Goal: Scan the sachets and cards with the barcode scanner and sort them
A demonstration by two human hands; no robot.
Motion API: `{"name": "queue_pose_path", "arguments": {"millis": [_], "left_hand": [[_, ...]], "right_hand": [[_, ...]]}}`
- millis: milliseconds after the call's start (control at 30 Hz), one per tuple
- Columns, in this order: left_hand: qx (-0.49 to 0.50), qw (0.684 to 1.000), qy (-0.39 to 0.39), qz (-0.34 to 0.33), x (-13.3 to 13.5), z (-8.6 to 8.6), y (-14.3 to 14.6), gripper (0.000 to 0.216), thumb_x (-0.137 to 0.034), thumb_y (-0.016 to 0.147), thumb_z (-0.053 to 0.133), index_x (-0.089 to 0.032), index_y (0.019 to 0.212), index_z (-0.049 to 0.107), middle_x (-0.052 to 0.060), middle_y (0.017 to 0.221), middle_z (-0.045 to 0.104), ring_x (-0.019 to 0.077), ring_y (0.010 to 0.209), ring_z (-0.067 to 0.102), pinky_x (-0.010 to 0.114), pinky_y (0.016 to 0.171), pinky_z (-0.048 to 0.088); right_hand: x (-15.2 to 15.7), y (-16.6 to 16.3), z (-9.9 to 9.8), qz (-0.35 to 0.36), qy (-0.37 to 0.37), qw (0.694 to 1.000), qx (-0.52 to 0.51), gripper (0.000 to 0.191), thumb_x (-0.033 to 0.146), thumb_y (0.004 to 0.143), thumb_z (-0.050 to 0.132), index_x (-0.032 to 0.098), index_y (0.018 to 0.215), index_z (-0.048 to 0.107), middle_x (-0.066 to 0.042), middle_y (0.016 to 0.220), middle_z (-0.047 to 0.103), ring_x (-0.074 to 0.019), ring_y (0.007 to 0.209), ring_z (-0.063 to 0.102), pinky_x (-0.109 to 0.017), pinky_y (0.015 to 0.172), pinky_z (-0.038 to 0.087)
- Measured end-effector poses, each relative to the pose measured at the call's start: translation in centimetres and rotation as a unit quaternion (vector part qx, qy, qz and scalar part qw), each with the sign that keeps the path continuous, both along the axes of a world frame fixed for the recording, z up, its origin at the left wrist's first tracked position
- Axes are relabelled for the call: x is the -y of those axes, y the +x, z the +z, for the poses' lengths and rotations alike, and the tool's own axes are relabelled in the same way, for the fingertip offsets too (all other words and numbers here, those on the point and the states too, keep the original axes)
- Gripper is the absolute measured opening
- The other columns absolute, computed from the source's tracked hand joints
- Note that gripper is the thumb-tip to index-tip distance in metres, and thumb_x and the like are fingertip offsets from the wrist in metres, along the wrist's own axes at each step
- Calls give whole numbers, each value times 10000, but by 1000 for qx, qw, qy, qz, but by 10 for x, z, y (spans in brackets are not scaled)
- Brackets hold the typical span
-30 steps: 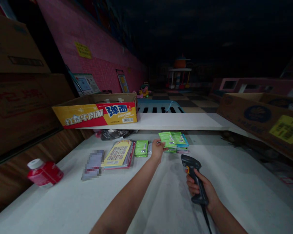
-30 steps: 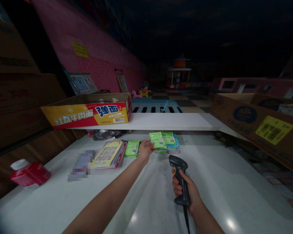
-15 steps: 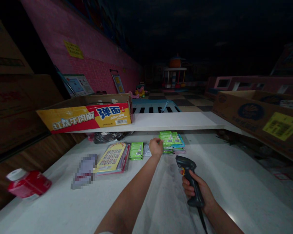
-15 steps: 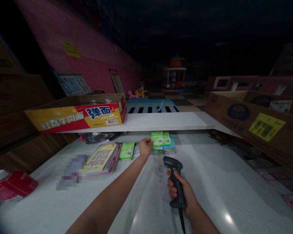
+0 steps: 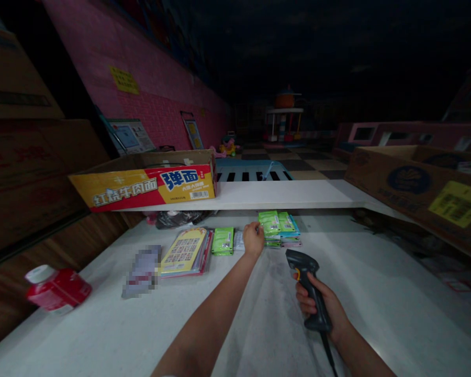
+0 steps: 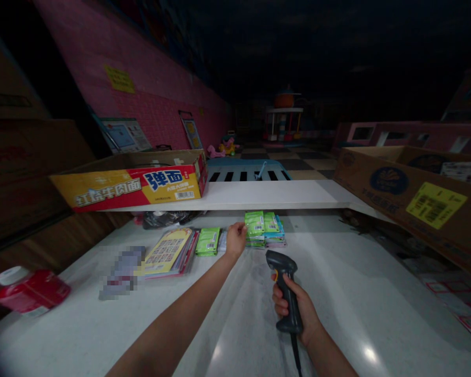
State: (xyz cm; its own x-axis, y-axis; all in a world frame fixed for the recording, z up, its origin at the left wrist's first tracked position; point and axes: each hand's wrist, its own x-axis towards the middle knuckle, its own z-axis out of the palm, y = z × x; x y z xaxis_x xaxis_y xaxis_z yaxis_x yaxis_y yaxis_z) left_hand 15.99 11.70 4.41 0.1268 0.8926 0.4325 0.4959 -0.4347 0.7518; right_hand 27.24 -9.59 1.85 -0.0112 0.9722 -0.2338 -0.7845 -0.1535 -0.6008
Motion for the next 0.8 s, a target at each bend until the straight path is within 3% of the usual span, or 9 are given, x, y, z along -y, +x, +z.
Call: {"name": "queue_pose_path", "arguments": {"millis": [333,567,700,800], "left_hand": [[-52,998,-10,24,13,2,-10,243,-167,834,501,-141,995,681,115,917,658,235,926,600,351,868,450],[-242,968,13,68,30,9,-35,232,-146,839,511,-118,1001,674,202,1097,609,341,1174,490,474,997,353],[-338,941,16,28,41,-1,-52,263,-178,844,545,-104,1062,672,221,1196,598,346,1249,439,494,1069,273],[-369,929,15,11,57,-4,-62,324,-202,843,568,-124,1148,643,201,1284,566,344,1215,465,498,1034,310]], "right_hand": [[1,-1,2,2,0,1000,-1,360,442,719,743,163,909,620,54,567,458,-42,398,313,-142,346,248],[2,-2,1,4,-3,1000,-12,362,451,727,741,164,913,625,58,573,458,-32,400,324,-129,350,255],[3,-3,2,-11,-5,999,-32,314,416,747,730,159,902,636,51,574,473,-38,397,316,-133,341,263],[2,0,-1,7,-1,999,-41,308,401,743,739,158,901,635,48,573,486,-40,397,331,-138,340,282]]}}
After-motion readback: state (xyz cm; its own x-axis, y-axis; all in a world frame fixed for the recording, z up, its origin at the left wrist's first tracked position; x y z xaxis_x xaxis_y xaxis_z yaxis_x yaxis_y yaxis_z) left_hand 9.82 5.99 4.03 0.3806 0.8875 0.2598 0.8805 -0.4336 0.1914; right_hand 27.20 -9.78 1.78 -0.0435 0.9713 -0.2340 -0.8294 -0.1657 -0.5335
